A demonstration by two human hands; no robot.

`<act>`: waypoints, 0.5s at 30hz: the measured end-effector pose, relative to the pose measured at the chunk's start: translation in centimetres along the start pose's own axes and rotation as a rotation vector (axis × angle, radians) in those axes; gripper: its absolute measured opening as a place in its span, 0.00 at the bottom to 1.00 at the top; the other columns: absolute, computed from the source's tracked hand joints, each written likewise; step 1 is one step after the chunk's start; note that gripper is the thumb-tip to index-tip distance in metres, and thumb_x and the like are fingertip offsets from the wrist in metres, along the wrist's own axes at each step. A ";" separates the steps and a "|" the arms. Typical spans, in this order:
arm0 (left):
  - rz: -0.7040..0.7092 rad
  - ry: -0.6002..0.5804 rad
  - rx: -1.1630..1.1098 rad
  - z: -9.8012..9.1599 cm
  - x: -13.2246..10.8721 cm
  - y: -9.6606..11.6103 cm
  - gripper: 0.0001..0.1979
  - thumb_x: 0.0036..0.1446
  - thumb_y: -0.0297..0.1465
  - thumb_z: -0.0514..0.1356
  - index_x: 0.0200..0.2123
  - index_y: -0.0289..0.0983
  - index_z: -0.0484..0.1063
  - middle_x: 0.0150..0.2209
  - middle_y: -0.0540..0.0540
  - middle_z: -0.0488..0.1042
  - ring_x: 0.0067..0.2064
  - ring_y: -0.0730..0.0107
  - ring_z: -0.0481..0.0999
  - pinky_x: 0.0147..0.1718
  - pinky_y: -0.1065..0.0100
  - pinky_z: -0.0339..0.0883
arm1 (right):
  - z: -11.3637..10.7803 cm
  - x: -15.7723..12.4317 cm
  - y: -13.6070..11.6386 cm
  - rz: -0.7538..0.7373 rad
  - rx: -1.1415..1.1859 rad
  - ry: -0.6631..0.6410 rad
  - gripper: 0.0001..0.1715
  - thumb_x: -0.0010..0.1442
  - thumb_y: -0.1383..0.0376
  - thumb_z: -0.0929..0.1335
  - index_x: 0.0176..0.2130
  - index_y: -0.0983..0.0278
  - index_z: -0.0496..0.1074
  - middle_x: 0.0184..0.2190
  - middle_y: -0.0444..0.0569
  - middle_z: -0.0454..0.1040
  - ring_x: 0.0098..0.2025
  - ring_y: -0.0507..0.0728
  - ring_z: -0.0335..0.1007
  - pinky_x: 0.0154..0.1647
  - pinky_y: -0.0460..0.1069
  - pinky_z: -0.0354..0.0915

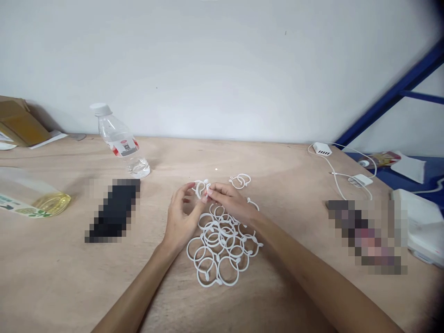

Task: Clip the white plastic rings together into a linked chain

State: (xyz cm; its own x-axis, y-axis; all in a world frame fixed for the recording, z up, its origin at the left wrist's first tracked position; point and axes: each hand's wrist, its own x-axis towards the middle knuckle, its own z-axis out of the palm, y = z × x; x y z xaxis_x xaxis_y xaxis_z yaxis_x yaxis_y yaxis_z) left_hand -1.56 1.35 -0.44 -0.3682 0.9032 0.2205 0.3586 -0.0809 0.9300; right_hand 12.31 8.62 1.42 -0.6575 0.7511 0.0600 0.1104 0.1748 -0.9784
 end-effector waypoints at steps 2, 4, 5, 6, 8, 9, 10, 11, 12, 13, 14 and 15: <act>0.051 -0.048 0.078 -0.1 -0.1 0.0 0.24 0.56 0.41 0.59 0.53 0.37 0.67 0.48 0.41 0.74 0.44 0.63 0.74 0.47 0.61 0.67 | 0.2 -0.8 0.0 0.043 0.107 -0.022 0.16 0.63 0.58 0.61 0.31 0.65 0.69 0.27 0.43 0.67 0.28 0.50 0.60 0.30 0.46 0.58; 0.103 -0.135 0.118 -0.1 -0.2 0.0 0.22 0.58 0.40 0.58 0.52 0.35 0.68 0.45 0.42 0.76 0.42 0.64 0.74 0.45 0.62 0.67 | 0.5 -1.7 -0.2 0.098 0.215 -0.019 0.15 0.62 0.58 0.63 0.32 0.65 0.71 0.25 0.43 0.66 0.27 0.49 0.60 0.28 0.45 0.58; 0.131 -0.173 0.143 -0.2 -0.3 0.0 0.21 0.58 0.40 0.57 0.51 0.34 0.69 0.44 0.42 0.76 0.42 0.64 0.74 0.45 0.63 0.67 | 0.5 -2.2 -0.3 0.121 0.241 -0.007 0.15 0.62 0.58 0.63 0.33 0.65 0.73 0.25 0.43 0.67 0.27 0.49 0.61 0.29 0.45 0.58; 0.162 -0.207 0.171 -0.2 -0.3 0.1 0.19 0.58 0.40 0.57 0.49 0.34 0.70 0.43 0.42 0.77 0.42 0.63 0.74 0.44 0.63 0.67 | 0.5 -2.7 -0.5 0.134 0.237 0.016 0.14 0.61 0.58 0.64 0.33 0.65 0.74 0.26 0.43 0.68 0.28 0.50 0.62 0.30 0.46 0.59; 0.221 -0.272 0.211 -0.3 -0.5 0.2 0.16 0.59 0.38 0.56 0.46 0.35 0.72 0.43 0.42 0.77 0.44 0.63 0.75 0.44 0.64 0.66 | 0.4 -3.6 -0.8 0.151 0.155 0.099 0.15 0.60 0.58 0.65 0.33 0.65 0.76 0.26 0.44 0.70 0.30 0.51 0.64 0.32 0.47 0.61; 0.238 -0.300 0.214 -0.4 -0.6 0.3 0.15 0.60 0.38 0.55 0.44 0.36 0.73 0.42 0.43 0.78 0.43 0.63 0.75 0.43 0.65 0.66 | 0.3 -3.9 -0.9 0.161 0.115 0.151 0.15 0.60 0.58 0.65 0.33 0.65 0.76 0.27 0.45 0.71 0.30 0.51 0.65 0.32 0.47 0.61; 0.245 -0.322 0.206 -0.4 -0.7 0.4 0.14 0.61 0.37 0.53 0.42 0.36 0.74 0.40 0.43 0.78 0.41 0.64 0.76 0.41 0.66 0.67 | 0.2 -4.2 -0.9 0.170 0.089 0.202 0.16 0.59 0.57 0.65 0.35 0.65 0.77 0.27 0.45 0.72 0.30 0.51 0.65 0.31 0.47 0.61; 0.246 -0.332 0.196 -0.4 -0.8 0.6 0.14 0.61 0.35 0.52 0.40 0.36 0.74 0.38 0.44 0.78 0.39 0.65 0.76 0.39 0.67 0.67 | 0.1 -4.4 -1.0 0.175 0.079 0.241 0.16 0.59 0.56 0.66 0.36 0.65 0.77 0.28 0.46 0.72 0.29 0.51 0.64 0.29 0.46 0.60; 0.243 -0.334 0.187 -0.4 -0.9 0.7 0.13 0.61 0.34 0.51 0.37 0.36 0.74 0.36 0.45 0.78 0.37 0.66 0.76 0.37 0.68 0.67 | 0.1 -4.6 -1.0 0.175 0.084 0.262 0.17 0.58 0.55 0.66 0.38 0.65 0.77 0.28 0.45 0.73 0.27 0.50 0.63 0.27 0.46 0.59; 0.236 -0.331 0.179 -0.4 -1.1 0.7 0.12 0.61 0.33 0.51 0.35 0.36 0.73 0.34 0.46 0.78 0.34 0.67 0.75 0.35 0.69 0.66 | 0.1 -4.7 -1.0 0.167 0.099 0.260 0.17 0.58 0.55 0.66 0.39 0.64 0.76 0.28 0.45 0.73 0.26 0.49 0.61 0.25 0.45 0.57; 0.227 -0.328 0.172 -0.3 -1.2 0.8 0.11 0.60 0.31 0.51 0.33 0.36 0.73 0.32 0.47 0.77 0.32 0.69 0.74 0.33 0.70 0.66 | 0.1 -4.7 -1.0 0.153 0.115 0.245 0.17 0.58 0.55 0.66 0.39 0.64 0.77 0.27 0.44 0.72 0.25 0.49 0.59 0.24 0.45 0.56; 0.218 -0.328 0.166 -0.2 -1.3 0.8 0.10 0.59 0.30 0.52 0.32 0.36 0.71 0.30 0.48 0.76 0.31 0.70 0.73 0.32 0.71 0.65 | 0.2 -4.8 -1.1 0.141 0.128 0.227 0.17 0.58 0.55 0.67 0.37 0.65 0.77 0.25 0.43 0.70 0.24 0.48 0.58 0.23 0.44 0.54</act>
State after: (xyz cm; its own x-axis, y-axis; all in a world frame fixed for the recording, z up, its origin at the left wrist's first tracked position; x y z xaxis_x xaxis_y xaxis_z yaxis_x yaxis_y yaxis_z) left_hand -1.01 0.05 0.14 0.0138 0.9609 0.2764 0.5410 -0.2396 0.8062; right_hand 15.14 4.72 2.16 -0.4574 0.8879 -0.0496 0.0841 -0.0123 -0.9964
